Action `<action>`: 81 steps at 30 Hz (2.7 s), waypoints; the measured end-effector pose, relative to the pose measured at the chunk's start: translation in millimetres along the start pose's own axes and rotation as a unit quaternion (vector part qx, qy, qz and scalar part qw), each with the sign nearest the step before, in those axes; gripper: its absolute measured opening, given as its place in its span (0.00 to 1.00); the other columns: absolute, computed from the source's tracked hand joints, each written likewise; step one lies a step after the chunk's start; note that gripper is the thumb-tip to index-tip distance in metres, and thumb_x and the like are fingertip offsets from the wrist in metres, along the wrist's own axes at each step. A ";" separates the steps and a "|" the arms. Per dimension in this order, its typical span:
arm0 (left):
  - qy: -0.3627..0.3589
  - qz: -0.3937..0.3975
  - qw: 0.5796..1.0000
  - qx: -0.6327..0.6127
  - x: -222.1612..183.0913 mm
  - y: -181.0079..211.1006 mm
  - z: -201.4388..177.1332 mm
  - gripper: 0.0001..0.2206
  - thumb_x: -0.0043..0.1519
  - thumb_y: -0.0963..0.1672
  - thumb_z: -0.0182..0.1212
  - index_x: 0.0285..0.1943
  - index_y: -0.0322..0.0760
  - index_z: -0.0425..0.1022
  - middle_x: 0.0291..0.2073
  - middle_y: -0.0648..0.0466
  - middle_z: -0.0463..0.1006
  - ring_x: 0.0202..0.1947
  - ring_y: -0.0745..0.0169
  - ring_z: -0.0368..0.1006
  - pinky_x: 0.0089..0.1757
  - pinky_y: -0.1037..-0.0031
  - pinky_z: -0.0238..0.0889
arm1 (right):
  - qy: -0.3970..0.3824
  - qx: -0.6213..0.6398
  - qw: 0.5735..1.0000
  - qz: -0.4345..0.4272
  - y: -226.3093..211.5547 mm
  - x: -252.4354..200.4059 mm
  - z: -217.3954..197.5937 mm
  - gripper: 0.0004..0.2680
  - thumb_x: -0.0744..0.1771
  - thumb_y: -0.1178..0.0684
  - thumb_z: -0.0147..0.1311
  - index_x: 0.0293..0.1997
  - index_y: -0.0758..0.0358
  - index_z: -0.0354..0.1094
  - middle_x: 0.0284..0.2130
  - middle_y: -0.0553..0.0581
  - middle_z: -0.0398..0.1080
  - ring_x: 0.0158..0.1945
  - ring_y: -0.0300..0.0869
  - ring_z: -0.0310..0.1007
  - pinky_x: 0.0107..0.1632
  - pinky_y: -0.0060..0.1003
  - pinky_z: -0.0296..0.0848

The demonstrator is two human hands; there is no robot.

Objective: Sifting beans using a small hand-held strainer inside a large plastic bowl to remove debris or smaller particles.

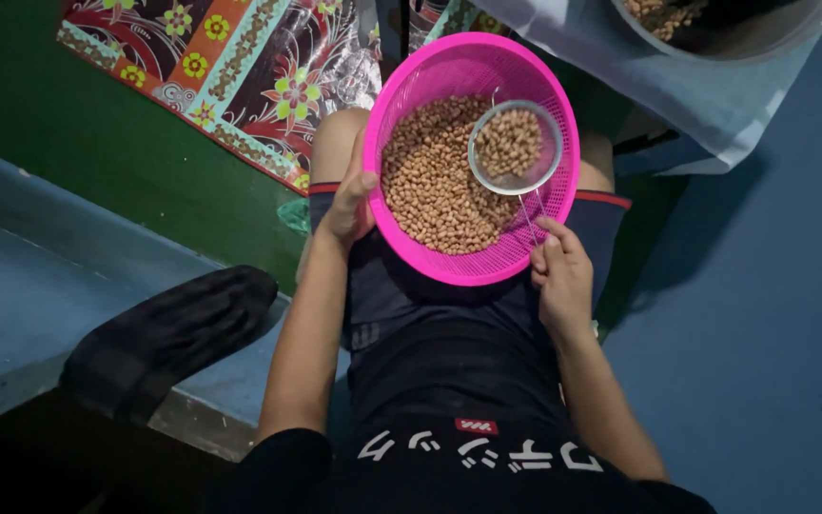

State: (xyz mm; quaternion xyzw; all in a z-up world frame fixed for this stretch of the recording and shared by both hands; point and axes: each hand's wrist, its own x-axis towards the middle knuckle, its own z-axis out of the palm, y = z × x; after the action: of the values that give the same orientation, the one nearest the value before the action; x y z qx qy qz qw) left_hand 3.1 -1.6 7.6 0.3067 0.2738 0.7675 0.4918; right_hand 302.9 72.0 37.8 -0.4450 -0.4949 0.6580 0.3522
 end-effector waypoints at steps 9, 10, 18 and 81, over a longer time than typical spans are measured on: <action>-0.005 -0.001 1.000 -0.001 1.6 -3.4 -5.6 0.36 0.61 0.52 0.60 0.78 0.48 0.47 0.70 0.41 0.59 0.65 0.40 0.64 0.59 0.47 0.65 | -0.019 0.034 0.999 0.020 4.7 -3.4 -0.7 0.12 0.72 0.59 0.39 0.59 0.72 0.65 0.18 0.46 0.48 0.16 0.27 0.46 0.18 0.19 0.46; -0.003 0.000 1.000 0.000 2.7 -1.9 -4.7 0.36 0.61 0.52 0.60 0.78 0.48 0.47 0.70 0.41 0.59 0.65 0.40 0.64 0.59 0.47 0.65 | -0.021 0.033 0.999 0.021 7.0 -4.7 -1.4 0.12 0.72 0.59 0.39 0.59 0.72 0.65 0.18 0.46 0.48 0.16 0.27 0.46 0.18 0.19 0.46; -0.007 0.001 1.000 0.001 0.8 -7.9 -14.1 0.37 0.61 0.52 0.59 0.79 0.48 0.46 0.71 0.41 0.59 0.65 0.38 0.64 0.60 0.45 0.65 | -0.031 0.033 0.999 -0.017 -15.3 -16.0 11.8 0.12 0.73 0.58 0.39 0.63 0.69 0.63 0.22 0.48 0.49 0.24 0.30 0.54 0.23 0.19 0.51; 0.004 0.008 1.000 0.006 2.5 -3.1 -5.3 0.37 0.61 0.52 0.59 0.79 0.48 0.46 0.71 0.39 0.58 0.65 0.36 0.64 0.60 0.44 0.64 | -0.049 0.091 0.994 0.019 -2.7 -8.4 14.1 0.10 0.73 0.57 0.38 0.58 0.73 0.61 0.20 0.46 0.47 0.19 0.28 0.45 0.21 0.18 0.48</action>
State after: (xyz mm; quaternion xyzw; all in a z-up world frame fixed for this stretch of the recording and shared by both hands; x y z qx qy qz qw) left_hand 0.2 1.2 2.3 0.3086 0.2780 0.7711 0.4826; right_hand 292.8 60.4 44.0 -0.3880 -0.4411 0.7279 0.3536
